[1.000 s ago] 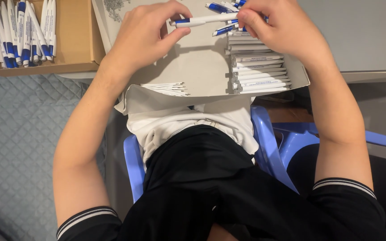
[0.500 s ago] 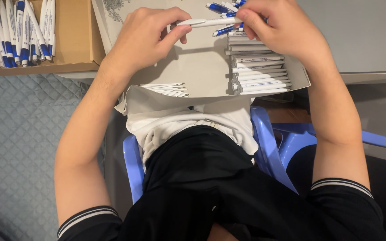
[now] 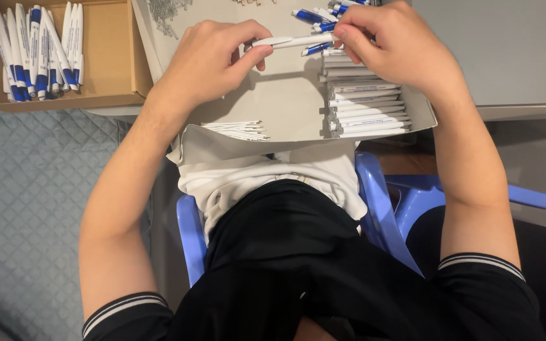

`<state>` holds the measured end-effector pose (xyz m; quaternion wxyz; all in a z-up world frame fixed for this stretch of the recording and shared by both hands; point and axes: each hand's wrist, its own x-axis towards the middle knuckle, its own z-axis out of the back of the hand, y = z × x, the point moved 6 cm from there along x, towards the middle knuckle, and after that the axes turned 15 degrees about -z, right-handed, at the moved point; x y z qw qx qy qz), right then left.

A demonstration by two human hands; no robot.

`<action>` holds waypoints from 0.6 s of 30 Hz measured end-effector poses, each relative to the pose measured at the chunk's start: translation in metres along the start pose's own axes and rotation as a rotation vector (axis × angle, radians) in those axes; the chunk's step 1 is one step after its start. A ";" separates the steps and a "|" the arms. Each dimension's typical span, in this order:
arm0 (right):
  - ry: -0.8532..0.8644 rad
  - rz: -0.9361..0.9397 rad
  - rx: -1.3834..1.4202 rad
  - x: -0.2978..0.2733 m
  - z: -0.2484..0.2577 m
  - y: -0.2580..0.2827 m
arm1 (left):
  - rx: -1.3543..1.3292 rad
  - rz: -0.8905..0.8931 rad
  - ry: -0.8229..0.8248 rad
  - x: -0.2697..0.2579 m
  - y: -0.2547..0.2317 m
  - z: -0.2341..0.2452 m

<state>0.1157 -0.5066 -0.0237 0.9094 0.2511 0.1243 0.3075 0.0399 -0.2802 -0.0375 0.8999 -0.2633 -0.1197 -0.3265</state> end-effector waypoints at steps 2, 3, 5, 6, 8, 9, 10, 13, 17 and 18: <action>0.000 0.014 -0.001 -0.001 0.001 0.001 | -0.005 0.001 -0.003 0.000 0.000 0.000; 0.001 0.003 -0.006 -0.001 0.000 0.000 | 0.000 0.004 0.005 0.001 0.000 0.000; 0.002 -0.007 -0.013 -0.001 0.000 -0.001 | 0.005 0.006 0.012 0.001 0.000 -0.002; -0.002 0.001 -0.016 -0.001 0.000 -0.001 | -0.002 0.012 0.013 0.001 0.001 -0.003; -0.010 0.007 -0.021 -0.001 0.001 -0.001 | -0.007 0.013 0.014 0.002 0.002 -0.002; -0.010 0.002 -0.032 -0.001 0.001 -0.001 | -0.011 0.019 0.020 0.002 0.001 -0.002; -0.011 -0.003 -0.043 -0.001 0.001 -0.001 | -0.015 0.025 0.026 0.002 0.001 -0.002; 0.002 0.034 -0.087 -0.001 0.000 0.000 | -0.021 0.027 0.014 0.001 -0.001 -0.001; 0.007 0.096 -0.126 0.000 -0.003 0.000 | 0.002 -0.010 0.017 0.001 -0.002 -0.001; 0.002 0.081 -0.135 0.001 -0.003 -0.001 | 0.002 -0.006 0.028 0.002 -0.002 -0.002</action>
